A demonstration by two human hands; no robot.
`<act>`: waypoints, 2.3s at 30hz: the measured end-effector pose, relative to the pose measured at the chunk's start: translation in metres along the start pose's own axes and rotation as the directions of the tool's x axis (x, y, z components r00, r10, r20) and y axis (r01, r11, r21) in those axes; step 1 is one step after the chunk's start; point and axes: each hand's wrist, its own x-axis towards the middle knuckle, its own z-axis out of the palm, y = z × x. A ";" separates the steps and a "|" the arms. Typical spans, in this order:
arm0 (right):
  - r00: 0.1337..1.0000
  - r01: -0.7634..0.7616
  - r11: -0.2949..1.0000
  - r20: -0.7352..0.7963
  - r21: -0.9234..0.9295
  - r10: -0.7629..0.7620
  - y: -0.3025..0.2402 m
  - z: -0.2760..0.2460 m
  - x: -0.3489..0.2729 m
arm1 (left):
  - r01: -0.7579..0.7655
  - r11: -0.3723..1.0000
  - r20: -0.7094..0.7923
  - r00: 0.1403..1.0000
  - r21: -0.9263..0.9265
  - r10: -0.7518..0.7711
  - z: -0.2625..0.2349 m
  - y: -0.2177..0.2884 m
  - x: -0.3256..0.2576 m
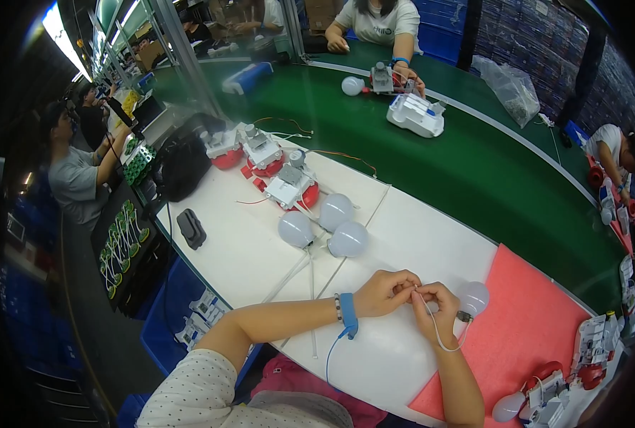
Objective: Assembling LED light fixtures and connecting wiring on an assembly line.
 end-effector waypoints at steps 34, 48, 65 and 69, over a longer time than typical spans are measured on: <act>0.995 0.092 0.994 0.044 -0.059 -0.090 -0.005 -0.001 0.000 | 0.133 0.966 -0.078 0.985 -0.222 -0.154 -0.003 -0.001 0.004; 0.984 -0.057 0.997 0.166 -0.045 0.064 -0.007 -0.011 0.003 | -0.002 0.884 -0.542 0.789 0.467 0.289 -0.163 0.108 0.019; 0.992 0.007 1.000 0.129 0.015 -0.008 -0.001 -0.006 0.002 | 0.449 0.311 -0.443 0.891 0.837 -0.096 -0.222 0.045 0.037; 0.992 0.054 0.998 0.118 0.012 -0.055 -0.001 -0.003 0.003 | 0.271 0.357 -0.375 0.888 0.894 0.265 -0.207 0.082 0.042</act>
